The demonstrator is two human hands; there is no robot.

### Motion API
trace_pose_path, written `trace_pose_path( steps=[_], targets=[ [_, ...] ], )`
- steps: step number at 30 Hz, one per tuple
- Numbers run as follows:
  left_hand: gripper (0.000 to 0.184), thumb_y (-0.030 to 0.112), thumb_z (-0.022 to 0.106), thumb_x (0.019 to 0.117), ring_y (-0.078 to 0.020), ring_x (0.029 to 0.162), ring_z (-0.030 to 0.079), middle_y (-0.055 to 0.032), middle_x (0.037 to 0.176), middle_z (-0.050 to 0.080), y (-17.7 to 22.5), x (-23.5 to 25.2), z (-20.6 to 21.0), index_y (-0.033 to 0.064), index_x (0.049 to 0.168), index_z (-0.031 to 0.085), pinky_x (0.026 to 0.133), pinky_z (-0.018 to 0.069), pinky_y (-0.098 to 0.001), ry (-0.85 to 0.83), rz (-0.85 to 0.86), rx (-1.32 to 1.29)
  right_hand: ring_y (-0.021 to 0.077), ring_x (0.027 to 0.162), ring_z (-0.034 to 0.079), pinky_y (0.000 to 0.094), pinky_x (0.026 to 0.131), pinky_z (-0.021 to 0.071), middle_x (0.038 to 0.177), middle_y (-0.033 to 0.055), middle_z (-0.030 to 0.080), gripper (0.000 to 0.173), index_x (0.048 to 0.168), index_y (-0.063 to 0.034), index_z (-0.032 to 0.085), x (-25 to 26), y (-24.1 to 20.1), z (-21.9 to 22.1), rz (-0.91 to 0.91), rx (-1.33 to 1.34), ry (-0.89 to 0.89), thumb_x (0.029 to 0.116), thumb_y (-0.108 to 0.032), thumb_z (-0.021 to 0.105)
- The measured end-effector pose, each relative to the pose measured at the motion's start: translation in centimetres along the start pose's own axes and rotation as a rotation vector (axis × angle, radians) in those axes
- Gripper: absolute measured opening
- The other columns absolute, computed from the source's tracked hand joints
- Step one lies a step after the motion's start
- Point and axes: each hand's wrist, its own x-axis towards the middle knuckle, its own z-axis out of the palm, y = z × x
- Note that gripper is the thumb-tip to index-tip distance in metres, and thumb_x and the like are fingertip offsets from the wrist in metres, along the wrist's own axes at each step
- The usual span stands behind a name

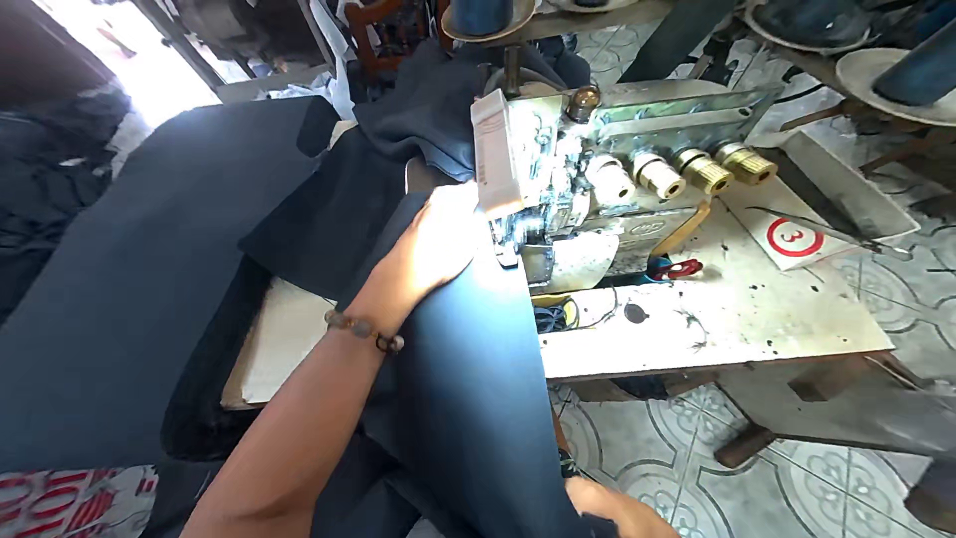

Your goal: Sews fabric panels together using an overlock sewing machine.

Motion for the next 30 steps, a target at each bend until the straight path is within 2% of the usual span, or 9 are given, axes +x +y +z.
trace_pose_path(
  steps=[2, 7, 15, 18, 21, 24, 26, 28, 30],
  targets=[
    [0.04, 0.018, 0.044, 0.1068, -0.0399, 0.128, 0.057, -0.028, 0.131, 0.061, -1.1, 1.8, 0.2, -0.0075, 0.135, 0.056, 0.109, 0.0434, -0.0497, 0.057, -0.006, -0.047, -0.0062, 0.092, 0.061, 0.0129, 0.085, 0.049, 0.088, 0.0036, 0.067, 0.03, 0.096, 0.0042, 0.061, 0.4, 0.5, -0.4, 0.032, 0.004, 0.108, 0.1068, -0.022, 0.052],
    [0.035, 0.0, 0.041, 0.1076, -0.0446, 0.136, 0.049, -0.034, 0.141, 0.052, 4.0, 1.3, -5.9, -0.0146, 0.139, 0.048, 0.114, 0.0367, -0.0512, -0.017, -0.235, -0.257, -0.0132, 0.09, 0.063, 0.0129, 0.084, 0.0537, 0.092, -0.016, 0.071, 0.013, 0.1, -0.0112, 0.07, 2.0, 1.6, -0.3, 0.214, -0.076, 0.511, 0.1004, -0.019, 0.059],
    [0.045, 0.015, 0.05, 0.1057, -0.0496, 0.138, 0.044, -0.0314, 0.147, 0.047, -2.0, 7.3, -2.5, -0.0058, 0.145, 0.047, 0.112, 0.031, -0.0668, 0.116, -0.211, 0.012, -0.0027, 0.09, 0.068, 0.0198, 0.088, 0.0575, 0.095, -0.0034, 0.072, 0.019, 0.112, 0.0026, 0.063, 7.8, 1.6, -1.3, 0.319, -0.07, 0.868, 0.0997, -0.008, 0.053],
    [0.052, 0.031, 0.053, 0.1071, -0.0444, 0.133, 0.053, -0.0284, 0.146, 0.05, -0.6, -1.5, -1.9, -0.0045, 0.144, 0.045, 0.108, 0.0432, -0.0604, 0.201, -0.208, -0.111, -0.0013, 0.088, 0.07, 0.0208, 0.086, 0.0595, 0.092, -0.0062, 0.073, 0.015, 0.11, -0.0024, 0.064, 8.1, 0.7, -2.1, 0.307, 0.04, 0.816, 0.1022, -0.005, 0.051],
    [0.065, 0.044, 0.069, 0.0931, -0.0492, 0.128, 0.053, -0.03, 0.14, 0.054, -2.6, -12.4, 1.5, -0.0065, 0.132, 0.057, 0.102, 0.0447, -0.0666, 0.241, -0.188, -0.102, -0.0046, 0.068, 0.065, 0.0149, 0.062, 0.0554, 0.082, -0.0124, 0.071, 0.014, 0.103, -0.0149, 0.064, 7.8, 0.3, -3.6, 0.332, 0.168, 0.673, 0.102, -0.008, 0.052],
    [0.025, 0.022, 0.069, 0.0931, -0.0535, 0.099, 0.062, -0.0297, 0.107, 0.065, -4.7, -16.8, 1.4, -0.0028, 0.098, 0.075, 0.079, 0.0487, -0.0701, 0.258, -0.199, 0.077, -0.0023, 0.06, 0.062, 0.0148, 0.055, 0.052, 0.076, -0.0092, 0.069, 0.015, 0.102, -0.0153, 0.061, 9.2, 0.0, -3.7, 0.362, 0.36, 0.646, 0.1033, -0.01, 0.047],
    [0.023, 0.018, 0.061, 0.1002, -0.0491, 0.082, 0.066, -0.0266, 0.09, 0.066, -4.5, -15.3, -1.4, -0.0029, 0.1, 0.072, 0.067, 0.051, -0.0678, 0.202, -0.275, 0.185, 0.0019, 0.064, 0.066, 0.0186, 0.06, 0.0562, 0.078, -0.0032, 0.071, 0.019, 0.103, -0.0115, 0.06, 10.8, 0.0, -3.1, 0.33, 0.546, 0.707, 0.1065, -0.01, 0.041],
    [0.026, 0.017, 0.053, 0.1063, -0.0551, 0.083, 0.066, -0.031, 0.092, 0.068, -4.0, -11.9, -4.4, -0.002, 0.117, 0.067, 0.067, 0.048, -0.0742, 0.146, -0.388, 0.184, 0.0059, 0.067, 0.067, 0.0223, 0.063, 0.0579, 0.079, 0.0017, 0.07, 0.025, 0.107, -0.0086, 0.059, 12.7, 0.0, -2.8, 0.281, 0.709, 0.746, 0.1107, -0.015, 0.035],
    [0.03, 0.018, 0.043, 0.1083, -0.0564, 0.085, 0.065, -0.0323, 0.094, 0.066, -4.4, -8.3, -6.0, 0.0001, 0.129, 0.057, 0.067, 0.048, -0.0726, 0.142, -0.442, 0.148, 0.0011, 0.05, 0.051, 0.0165, 0.049, 0.0434, 0.063, -0.0028, 0.06, 0.037, 0.094, -0.0096, 0.059, 14.6, 0.2, -2.3, 0.246, 0.791, 0.732, 0.1126, -0.022, 0.029]
  ],
)
